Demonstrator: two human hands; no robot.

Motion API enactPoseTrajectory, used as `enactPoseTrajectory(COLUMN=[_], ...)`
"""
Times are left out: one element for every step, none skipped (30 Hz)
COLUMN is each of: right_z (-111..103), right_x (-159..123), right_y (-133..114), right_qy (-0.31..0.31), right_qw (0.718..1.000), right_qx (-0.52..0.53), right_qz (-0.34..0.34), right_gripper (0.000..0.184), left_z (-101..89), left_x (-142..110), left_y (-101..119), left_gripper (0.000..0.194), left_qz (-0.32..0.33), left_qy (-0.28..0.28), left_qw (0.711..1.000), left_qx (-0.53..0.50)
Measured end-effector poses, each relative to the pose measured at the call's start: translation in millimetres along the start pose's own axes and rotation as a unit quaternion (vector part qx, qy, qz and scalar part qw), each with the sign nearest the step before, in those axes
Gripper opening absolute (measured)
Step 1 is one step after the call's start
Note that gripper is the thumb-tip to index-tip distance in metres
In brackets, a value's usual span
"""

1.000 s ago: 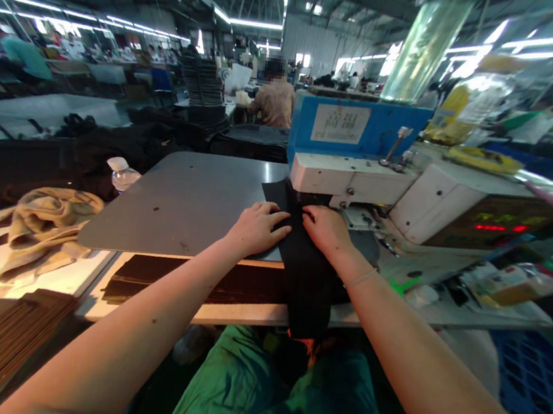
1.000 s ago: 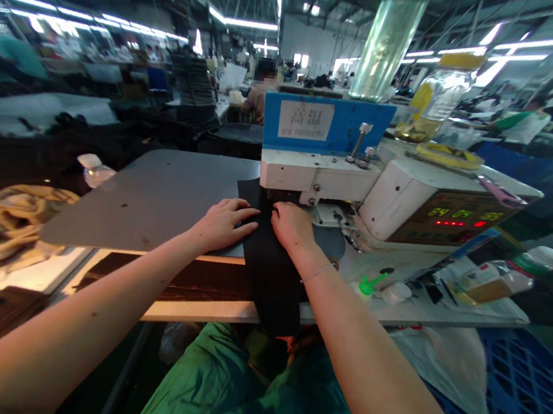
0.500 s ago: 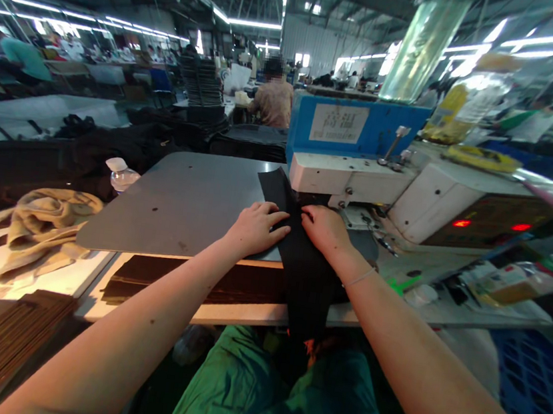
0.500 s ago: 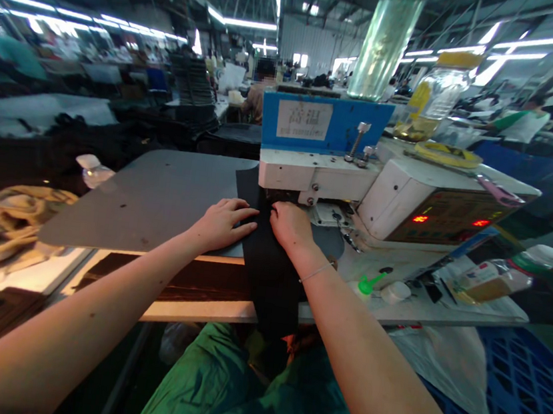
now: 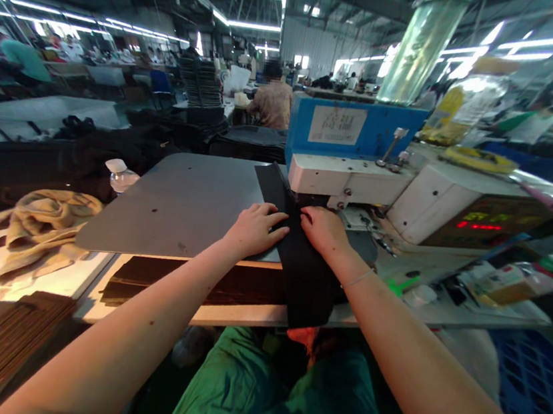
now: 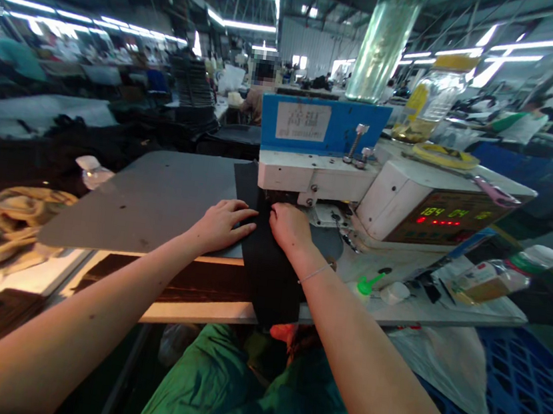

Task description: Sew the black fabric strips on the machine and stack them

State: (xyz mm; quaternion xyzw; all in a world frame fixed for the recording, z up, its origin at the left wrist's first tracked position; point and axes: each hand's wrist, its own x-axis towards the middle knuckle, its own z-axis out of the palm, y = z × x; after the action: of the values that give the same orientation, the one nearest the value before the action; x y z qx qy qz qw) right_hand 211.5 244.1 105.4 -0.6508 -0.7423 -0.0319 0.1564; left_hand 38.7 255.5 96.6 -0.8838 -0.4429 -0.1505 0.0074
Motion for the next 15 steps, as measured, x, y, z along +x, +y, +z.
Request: enactPoseTrajectory(right_z=[0.0,0.0,0.1,0.2,0.4,0.5,0.6,0.7,0.8,0.9,1.1,1.3,1.6,1.9,2.2], right_x=[-0.1,-0.1,-0.1,-0.1,-0.1,0.0,0.0,0.0,0.0,0.0,0.0,0.0,-0.1,-0.1,-0.1], right_y=[0.0,-0.1,-0.1,-0.1,-0.1,0.0,0.0,0.1,0.2,0.4,0.5,0.7,0.8,1.0,1.2], right_qy=[0.001,0.002,0.004,0.006,0.007,0.008,0.008,0.008,0.008,0.008,0.008,0.009,0.01,0.01,0.011], right_qw=[1.0,1.0,1.0,1.0,1.0,1.0,1.0,1.0,1.0,1.0,1.0,1.0,1.0,1.0,1.0], right_qx=[0.001,0.003,0.004,0.004,0.003,0.003,0.002,0.001,0.0,0.0,-0.001,-0.001,-0.001,-0.001,-0.001], right_qz=[0.0,-0.001,-0.002,-0.002,-0.002,-0.002,-0.003,-0.003,-0.004,-0.006,-0.008,-0.009,-0.01,-0.01,-0.01], right_gripper=[0.03,0.029,0.029,0.029,0.029,0.029,0.029,0.029,0.029,0.03,0.03,0.03,0.03,0.03,0.029], left_z=[0.3,0.5,0.8,1.0,1.2,1.3,1.4,1.4,1.5,1.4,1.4,1.4,1.4,1.4,1.3], left_x=[0.1,0.1,0.1,0.1,0.1,0.0,0.0,-0.1,-0.2,-0.2,-0.3,-0.3,-0.3,-0.3,-0.2], left_y=[-0.3,-0.6,-0.8,-0.9,-1.0,-0.9,-0.8,-0.6,-0.4,-0.2,-0.1,-0.1,-0.3,-0.4,-0.7], left_gripper=[0.041,0.041,0.041,0.041,0.041,0.041,0.041,0.041,0.041,0.041,0.041,0.041,0.041,0.041,0.041], left_qz=[0.002,0.003,0.004,0.004,0.004,0.002,0.001,0.001,0.0,0.0,0.0,0.001,0.001,0.001,0.002], left_qy=[0.002,0.005,0.007,0.008,0.008,0.007,0.006,0.005,0.004,0.004,0.005,0.005,0.006,0.007,0.008], left_qw=[1.0,1.0,1.0,1.0,1.0,1.0,1.0,1.0,1.0,1.0,1.0,1.0,1.0,1.0,1.0], left_qx=[0.001,0.002,0.003,0.003,0.003,0.002,0.001,0.001,0.0,0.001,0.001,0.002,0.003,0.003,0.004])
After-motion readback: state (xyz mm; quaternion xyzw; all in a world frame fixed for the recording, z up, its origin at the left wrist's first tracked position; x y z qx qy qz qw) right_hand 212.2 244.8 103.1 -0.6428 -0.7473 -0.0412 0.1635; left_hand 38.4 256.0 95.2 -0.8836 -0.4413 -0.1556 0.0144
